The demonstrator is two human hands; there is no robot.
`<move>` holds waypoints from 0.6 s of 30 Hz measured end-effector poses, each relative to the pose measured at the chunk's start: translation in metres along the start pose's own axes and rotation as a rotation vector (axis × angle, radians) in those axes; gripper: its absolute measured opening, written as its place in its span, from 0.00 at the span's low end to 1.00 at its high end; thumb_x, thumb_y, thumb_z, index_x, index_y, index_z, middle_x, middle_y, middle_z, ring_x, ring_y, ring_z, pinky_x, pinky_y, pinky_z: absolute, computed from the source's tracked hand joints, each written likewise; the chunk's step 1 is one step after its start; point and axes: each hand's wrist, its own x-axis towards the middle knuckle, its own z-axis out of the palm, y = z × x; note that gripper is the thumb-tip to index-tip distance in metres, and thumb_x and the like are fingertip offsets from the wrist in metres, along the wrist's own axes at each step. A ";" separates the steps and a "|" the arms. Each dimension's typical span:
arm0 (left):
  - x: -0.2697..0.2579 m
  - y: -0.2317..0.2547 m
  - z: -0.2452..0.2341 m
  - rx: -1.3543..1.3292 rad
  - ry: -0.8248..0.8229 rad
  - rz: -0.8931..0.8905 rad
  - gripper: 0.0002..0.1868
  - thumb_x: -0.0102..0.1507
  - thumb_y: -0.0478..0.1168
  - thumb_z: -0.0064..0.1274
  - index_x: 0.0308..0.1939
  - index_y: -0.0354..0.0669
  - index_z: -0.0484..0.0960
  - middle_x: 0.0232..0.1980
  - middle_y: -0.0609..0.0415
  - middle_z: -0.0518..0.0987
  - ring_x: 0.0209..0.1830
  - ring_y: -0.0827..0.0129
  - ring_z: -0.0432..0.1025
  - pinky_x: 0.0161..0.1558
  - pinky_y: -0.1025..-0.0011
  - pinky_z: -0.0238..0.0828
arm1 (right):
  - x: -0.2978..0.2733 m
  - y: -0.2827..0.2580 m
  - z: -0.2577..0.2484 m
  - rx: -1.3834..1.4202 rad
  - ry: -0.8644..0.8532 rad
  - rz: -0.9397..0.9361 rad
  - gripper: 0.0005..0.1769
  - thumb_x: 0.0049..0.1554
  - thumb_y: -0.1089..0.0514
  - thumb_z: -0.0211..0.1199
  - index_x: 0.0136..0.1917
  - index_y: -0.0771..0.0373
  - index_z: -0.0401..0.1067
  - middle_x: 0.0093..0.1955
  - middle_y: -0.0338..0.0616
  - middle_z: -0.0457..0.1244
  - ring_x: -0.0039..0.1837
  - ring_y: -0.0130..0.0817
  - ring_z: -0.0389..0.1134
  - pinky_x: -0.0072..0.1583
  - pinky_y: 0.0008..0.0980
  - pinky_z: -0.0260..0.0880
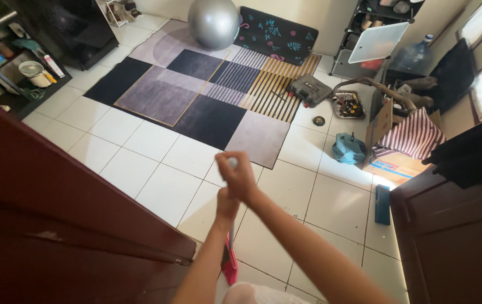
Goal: The recorder is sweeping the tiled floor in a hallway or room using a pink broom.
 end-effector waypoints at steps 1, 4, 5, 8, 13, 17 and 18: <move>0.005 -0.003 0.005 0.110 0.025 0.146 0.14 0.63 0.40 0.51 0.30 0.28 0.81 0.24 0.52 0.78 0.28 0.76 0.69 0.28 0.68 0.64 | 0.003 0.000 -0.004 0.024 0.044 -0.027 0.12 0.62 0.54 0.59 0.41 0.64 0.66 0.28 0.32 0.58 0.30 0.19 0.57 0.32 0.23 0.60; 0.006 0.047 0.030 0.230 0.084 0.229 0.18 0.63 0.41 0.51 0.24 0.28 0.78 0.18 0.51 0.74 0.23 0.76 0.66 0.25 0.65 0.61 | 0.025 -0.004 -0.032 0.007 0.065 -0.057 0.14 0.64 0.53 0.59 0.43 0.64 0.66 0.27 0.34 0.58 0.29 0.21 0.58 0.31 0.24 0.59; 0.001 0.072 0.040 0.241 0.126 0.159 0.22 0.65 0.43 0.51 0.21 0.28 0.76 0.16 0.50 0.71 0.20 0.74 0.63 0.23 0.64 0.58 | 0.034 -0.006 -0.044 -0.029 0.033 -0.055 0.18 0.67 0.52 0.58 0.40 0.66 0.66 0.26 0.35 0.57 0.28 0.22 0.57 0.31 0.25 0.57; 0.008 0.088 0.045 0.323 0.120 0.117 0.27 0.66 0.47 0.52 0.18 0.28 0.75 0.14 0.48 0.70 0.17 0.72 0.66 0.23 0.65 0.60 | 0.040 -0.034 -0.045 -0.056 0.013 -0.022 0.21 0.67 0.52 0.57 0.36 0.66 0.68 0.25 0.35 0.57 0.27 0.23 0.57 0.30 0.26 0.57; 0.045 0.088 0.030 0.320 -0.078 0.243 0.25 0.66 0.45 0.50 0.18 0.30 0.75 0.15 0.52 0.73 0.17 0.73 0.66 0.22 0.65 0.59 | 0.045 -0.096 -0.037 -0.026 0.050 -0.070 0.18 0.64 0.52 0.57 0.34 0.61 0.69 0.24 0.33 0.58 0.27 0.20 0.58 0.30 0.25 0.57; 0.040 0.158 0.018 0.370 -0.180 0.307 0.17 0.63 0.41 0.50 0.22 0.32 0.77 0.18 0.53 0.77 0.20 0.72 0.72 0.24 0.66 0.65 | 0.052 -0.125 -0.026 0.059 0.047 -0.221 0.26 0.67 0.53 0.56 0.28 0.62 0.63 0.24 0.33 0.56 0.28 0.19 0.56 0.32 0.25 0.55; 0.037 0.162 0.014 0.370 -0.177 0.303 0.17 0.63 0.41 0.50 0.22 0.32 0.77 0.18 0.53 0.77 0.20 0.72 0.72 0.24 0.66 0.65 | 0.049 -0.123 -0.024 0.060 0.044 -0.217 0.26 0.67 0.53 0.56 0.28 0.62 0.63 0.24 0.33 0.56 0.28 0.19 0.56 0.32 0.25 0.55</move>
